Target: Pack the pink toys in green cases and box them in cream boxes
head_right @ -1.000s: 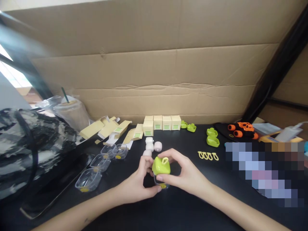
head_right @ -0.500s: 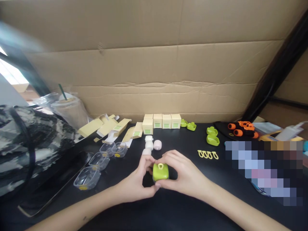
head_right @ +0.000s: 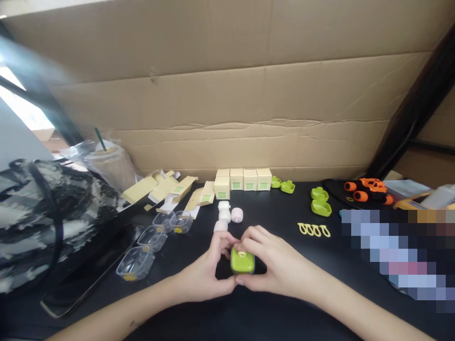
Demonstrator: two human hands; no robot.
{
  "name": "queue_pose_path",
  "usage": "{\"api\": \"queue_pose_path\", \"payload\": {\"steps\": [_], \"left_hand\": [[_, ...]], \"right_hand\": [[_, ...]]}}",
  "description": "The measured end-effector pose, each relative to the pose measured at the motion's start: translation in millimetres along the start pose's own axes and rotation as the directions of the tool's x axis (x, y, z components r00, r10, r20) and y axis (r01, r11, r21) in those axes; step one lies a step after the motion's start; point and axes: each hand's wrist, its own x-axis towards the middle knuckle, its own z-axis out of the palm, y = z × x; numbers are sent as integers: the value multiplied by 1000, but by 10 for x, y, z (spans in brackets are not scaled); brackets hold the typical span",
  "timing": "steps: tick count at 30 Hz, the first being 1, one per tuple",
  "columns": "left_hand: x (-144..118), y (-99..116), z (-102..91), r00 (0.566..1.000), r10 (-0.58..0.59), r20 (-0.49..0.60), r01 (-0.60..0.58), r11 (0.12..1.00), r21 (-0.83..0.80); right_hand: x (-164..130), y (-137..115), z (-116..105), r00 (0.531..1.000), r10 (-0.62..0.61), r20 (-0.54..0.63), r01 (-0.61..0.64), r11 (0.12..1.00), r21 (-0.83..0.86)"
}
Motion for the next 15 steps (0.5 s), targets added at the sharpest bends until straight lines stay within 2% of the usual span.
{"api": "queue_pose_path", "payload": {"steps": [5, 8, 11, 13, 15], "left_hand": [[-13, -1, 0, 1000, 3, -11, -3, 999, 53], [-18, 9, -21, 1000, -13, -2, 14, 997, 75], [-35, 71, -76, 993, -104, 52, 102, 994, 50], [-50, 169, -150, 973, -204, 107, 199, 978, 56], [-46, 309, -281, 958, -253, 132, 238, 964, 118]], "right_hand": [[2, -31, 16, 1000, -25, -9, 24, 996, -83], [10, -43, -29, 999, 17, 45, -12, 993, -118], [-3, 1, -132, 992, 90, 86, -68, 970, -232], [-24, 66, -205, 987, 151, 61, -124, 940, -317], [-45, 138, -255, 980, 195, 29, -173, 923, -343]]}}
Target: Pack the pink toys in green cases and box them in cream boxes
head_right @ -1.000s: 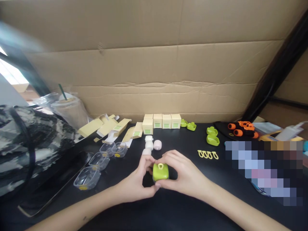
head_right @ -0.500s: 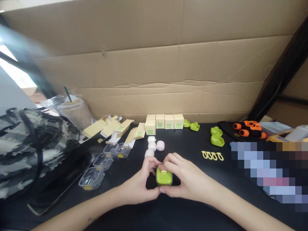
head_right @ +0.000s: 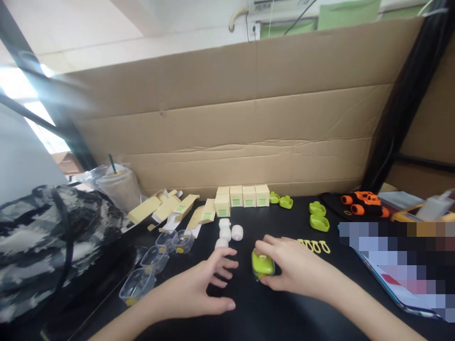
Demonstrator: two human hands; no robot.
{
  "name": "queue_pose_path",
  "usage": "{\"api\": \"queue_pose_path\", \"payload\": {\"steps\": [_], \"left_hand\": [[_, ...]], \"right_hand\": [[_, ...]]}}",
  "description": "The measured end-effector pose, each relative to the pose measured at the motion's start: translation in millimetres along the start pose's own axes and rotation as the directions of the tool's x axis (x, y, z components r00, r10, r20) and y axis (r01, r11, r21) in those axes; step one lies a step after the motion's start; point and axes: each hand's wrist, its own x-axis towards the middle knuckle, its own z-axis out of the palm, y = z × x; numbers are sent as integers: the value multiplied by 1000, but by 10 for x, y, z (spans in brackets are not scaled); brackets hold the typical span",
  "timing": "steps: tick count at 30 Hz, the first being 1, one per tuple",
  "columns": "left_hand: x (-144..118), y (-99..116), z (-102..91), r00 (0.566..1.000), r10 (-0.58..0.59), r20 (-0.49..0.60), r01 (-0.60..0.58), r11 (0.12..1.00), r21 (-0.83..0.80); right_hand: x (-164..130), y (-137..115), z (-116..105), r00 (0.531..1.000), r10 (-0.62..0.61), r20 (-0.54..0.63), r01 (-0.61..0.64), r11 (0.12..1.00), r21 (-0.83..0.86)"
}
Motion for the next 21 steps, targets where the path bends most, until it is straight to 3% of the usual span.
{"api": "queue_pose_path", "payload": {"steps": [3, 5, 8, 10, 12, 15, 21], "left_hand": [[-6, 178, -373, 995, 37, -97, -13, 970, 241], [68, 223, -715, 971, -46, -235, 160, 856, 492], [263, 110, -1213, 901, -127, -414, 370, 725, 581], [395, -49, -1432, 845, -180, -504, 493, 629, 601], [495, -216, -1530, 798, -219, -561, 576, 549, 605], [569, -414, -1532, 755, -231, -614, 639, 469, 610], [592, -577, -1471, 727, -195, -658, 669, 415, 616]], "right_hand": [[-6, 80, 8, 1000, 12, -4, -12, 999, 48], [-5, 94, 21, 1000, 2, -7, -2, 997, 75], [1, 93, 31, 1000, -3, -6, 4, 997, 79], [7, 96, 27, 1000, -10, 2, 10, 996, 88], [14, 101, 18, 1000, -19, 8, 18, 995, 97], [22, 98, 1, 1000, -26, 13, 25, 995, 97], [21, 69, -12, 1000, -14, 16, 12, 996, 84]]}}
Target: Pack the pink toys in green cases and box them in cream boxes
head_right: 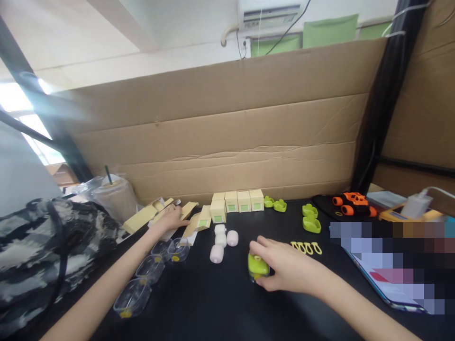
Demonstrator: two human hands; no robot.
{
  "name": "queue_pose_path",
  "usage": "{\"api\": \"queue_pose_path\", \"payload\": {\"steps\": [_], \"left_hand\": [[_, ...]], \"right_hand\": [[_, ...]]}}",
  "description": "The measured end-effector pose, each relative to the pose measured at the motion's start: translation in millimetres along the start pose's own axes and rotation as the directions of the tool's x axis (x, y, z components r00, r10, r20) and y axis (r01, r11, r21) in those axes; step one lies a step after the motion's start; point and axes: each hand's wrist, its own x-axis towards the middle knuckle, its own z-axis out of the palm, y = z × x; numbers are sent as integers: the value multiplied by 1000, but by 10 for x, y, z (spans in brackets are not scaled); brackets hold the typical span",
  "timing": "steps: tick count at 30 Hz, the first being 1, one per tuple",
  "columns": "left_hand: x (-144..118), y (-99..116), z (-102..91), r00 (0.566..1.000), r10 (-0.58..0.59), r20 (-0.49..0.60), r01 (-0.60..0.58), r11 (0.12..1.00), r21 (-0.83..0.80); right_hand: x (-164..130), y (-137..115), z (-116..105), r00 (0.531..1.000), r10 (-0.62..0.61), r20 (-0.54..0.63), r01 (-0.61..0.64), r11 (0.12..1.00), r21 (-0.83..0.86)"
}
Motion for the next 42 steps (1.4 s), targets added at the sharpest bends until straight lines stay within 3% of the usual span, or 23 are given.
{"api": "queue_pose_path", "payload": {"steps": [4, 7, 12, 15, 17, 19, 21, 23, 25, 29, 32, 35, 38, 42], "left_hand": [[-21, 57, -57, 995, -2, -103, -1, 999, -33], [-80, 101, -236, 971, 9, -241, -32, 995, -92], [-349, 153, -592, 883, 83, -461, -211, 949, -233], [-634, 274, -595, 838, 86, -540, -318, 880, -353], [-838, 415, -483, 859, 86, -505, -438, 633, -638], [-1017, 580, -316, 907, 154, -392, -421, 361, -832], [-1154, 728, -134, 925, 191, -329, -364, 194, -911], [-1251, 817, 34, 936, 207, -284, -312, 121, -942], [-1317, 831, 166, 921, 269, -282, -309, 61, -949], [-1397, 726, 296, 811, 463, -357, -356, -94, -930], [-1429, 684, 293, 774, 524, -354, -299, -190, -935], [-1445, 718, 279, 821, 491, -290, -196, -233, -952], [-1440, 768, 311, 893, 401, -205, -131, -204, -970], [-1426, 790, 378, 904, 400, -153, -69, -215, -974]], "right_hand": [[-7, 16, 8, 1000, -3, -5, 3, 1000, 25], [-3, 14, 7, 1000, -8, -2, 8, 999, 37], [8, -1, 20, 999, 16, -47, -17, 1000, -10], [11, 21, 26, 996, -4, -90, 1, 999, -34], [12, 17, 30, 984, -73, -166, 65, 997, -48], [11, -28, 45, 946, -156, -284, 143, 988, -64], [2, -112, 79, 892, -210, -400, 201, 977, -65], [-16, -212, 122, 852, -248, -461, 238, 968, -80], [-36, -295, 161, 839, -287, -463, 254, 958, -133], [-57, -355, 209, 831, -335, -444, 263, 940, -218], [-57, -330, 238, 824, -326, -463, 270, 945, -185], [-48, -282, 266, 821, -280, -498, 250, 960, -128], [-37, -236, 280, 817, -291, -497, 250, 957, -149], [-35, -224, 274, 828, -363, -428, 263, 925, -274]]}}
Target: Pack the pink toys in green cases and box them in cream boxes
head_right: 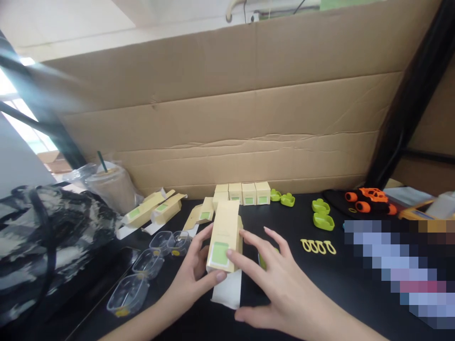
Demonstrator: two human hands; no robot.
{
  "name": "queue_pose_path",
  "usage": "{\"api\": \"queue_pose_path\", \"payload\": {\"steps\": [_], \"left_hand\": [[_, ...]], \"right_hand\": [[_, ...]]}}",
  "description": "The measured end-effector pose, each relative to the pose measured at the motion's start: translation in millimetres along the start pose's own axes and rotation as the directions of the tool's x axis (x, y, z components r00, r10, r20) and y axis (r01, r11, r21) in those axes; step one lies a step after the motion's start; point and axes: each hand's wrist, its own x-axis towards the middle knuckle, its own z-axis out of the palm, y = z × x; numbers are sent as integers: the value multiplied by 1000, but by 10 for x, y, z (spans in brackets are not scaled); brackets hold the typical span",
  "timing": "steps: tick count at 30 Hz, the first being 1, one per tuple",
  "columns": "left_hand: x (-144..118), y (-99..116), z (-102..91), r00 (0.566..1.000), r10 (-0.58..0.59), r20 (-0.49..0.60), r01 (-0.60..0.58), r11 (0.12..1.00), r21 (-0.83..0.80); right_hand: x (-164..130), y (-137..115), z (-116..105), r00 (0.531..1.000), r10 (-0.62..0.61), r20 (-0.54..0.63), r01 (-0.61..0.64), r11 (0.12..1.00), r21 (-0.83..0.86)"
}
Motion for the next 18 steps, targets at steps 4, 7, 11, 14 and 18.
{"api": "queue_pose_path", "payload": {"steps": [4, 7, 11, 14, 18], "left_hand": [[-12, 39, -14, 990, 102, 100, -103, 995, -1], [-20, 96, -18, 974, 127, 188, -131, 991, 12], [-23, 81, -9, 985, 43, 164, -42, 999, -12], [-19, 42, -5, 994, 41, 97, -40, 999, -5], [8, 48, -9, 996, 77, 35, -78, 996, 50]], "right_hand": [[10, -34, -21, 999, 38, -10, -38, 999, 4], [9, -52, -19, 996, 82, -30, -80, 995, 61], [-6, -45, -1, 992, 115, -49, -108, 984, 140], [-14, -29, 0, 997, 65, -31, -59, 987, 148], [-24, -21, -2, 993, 12, -116, 1, 994, 108]]}}
